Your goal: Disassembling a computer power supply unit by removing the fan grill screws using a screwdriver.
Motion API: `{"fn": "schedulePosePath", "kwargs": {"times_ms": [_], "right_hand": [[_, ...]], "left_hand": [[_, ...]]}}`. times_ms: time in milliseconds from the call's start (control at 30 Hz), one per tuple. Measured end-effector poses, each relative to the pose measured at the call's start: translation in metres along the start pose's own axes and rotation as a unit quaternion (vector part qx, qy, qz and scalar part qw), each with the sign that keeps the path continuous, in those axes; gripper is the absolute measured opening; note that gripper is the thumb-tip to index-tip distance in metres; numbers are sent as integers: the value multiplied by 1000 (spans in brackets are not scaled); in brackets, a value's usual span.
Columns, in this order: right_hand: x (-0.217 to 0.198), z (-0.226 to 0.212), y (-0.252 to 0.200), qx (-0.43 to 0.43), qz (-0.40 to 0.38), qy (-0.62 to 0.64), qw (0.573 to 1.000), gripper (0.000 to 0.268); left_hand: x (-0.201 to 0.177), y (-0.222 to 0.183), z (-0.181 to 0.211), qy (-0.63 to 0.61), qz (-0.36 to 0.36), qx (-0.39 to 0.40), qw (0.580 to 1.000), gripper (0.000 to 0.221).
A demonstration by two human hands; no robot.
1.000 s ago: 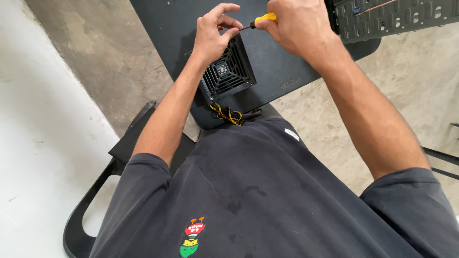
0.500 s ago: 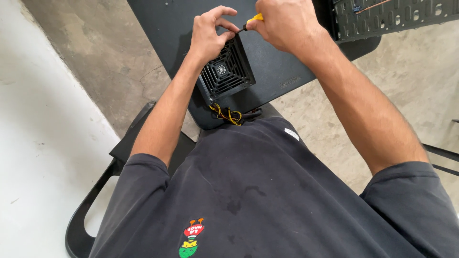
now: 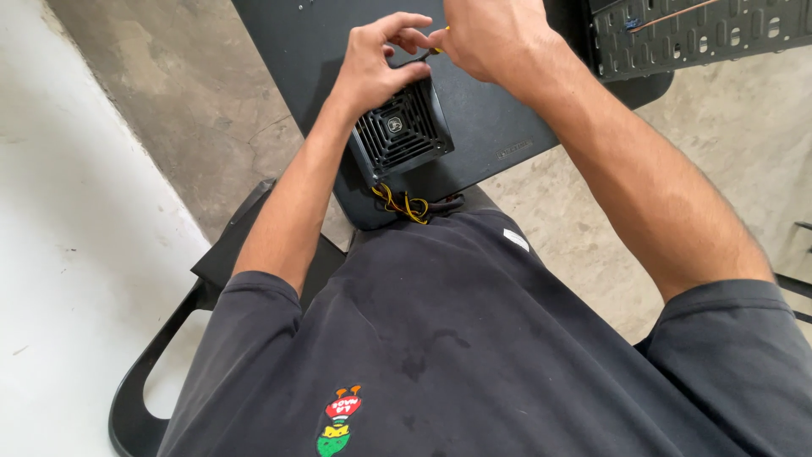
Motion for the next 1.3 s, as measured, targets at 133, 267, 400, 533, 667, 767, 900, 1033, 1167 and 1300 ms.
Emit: {"fn": "schedulePosePath", "kwargs": {"times_ms": [133, 267, 400, 533, 667, 767, 900, 1033, 1167, 1300], "right_hand": [[1, -7, 4, 1, -13, -20, 1000, 51], [-39, -26, -13, -90, 167, -122, 974, 27], [-6, -26, 6, -95, 49, -42, 993, 12], [-7, -25, 11, -35, -53, -5, 998, 11], [-57, -56, -17, -168, 206, -234, 935, 41], [-69, -53, -18, -165, 236, -271, 919, 36], [-73, -63, -24, -168, 280, -321, 889, 31], [-58, -76, -18, -170, 300, -350, 871, 31], [7, -76, 16, -245, 8, -242, 939, 20], [9, -69, 26, -242, 2, -226, 944, 16]], "left_hand": [[3, 3, 20, 60, 59, 101, 991, 27], [8, -1, 15, 157, 49, 146, 975, 19], [16, 5, 16, 199, -22, 199, 959, 21], [9, 5, 22, 149, 10, 147, 978, 39], [10, -9, 13, 192, 53, 181, 963, 14], [22, -2, 4, 226, 9, 157, 961, 14], [18, -3, 24, 201, 45, 116, 972, 36], [14, -11, -7, 152, 91, 120, 977, 18], [16, -5, 10, 180, 25, 143, 973, 29], [12, -8, 28, 191, 65, 171, 964, 28]]}}
Point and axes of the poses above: each hand's wrist, its own y-axis towards the middle knuckle, its own x-axis out of the palm, z = x × y, the point moved 10 cm from there along y, towards the middle knuckle, and after that the axes turned 2 degrees about x, right-handed, at the moved point
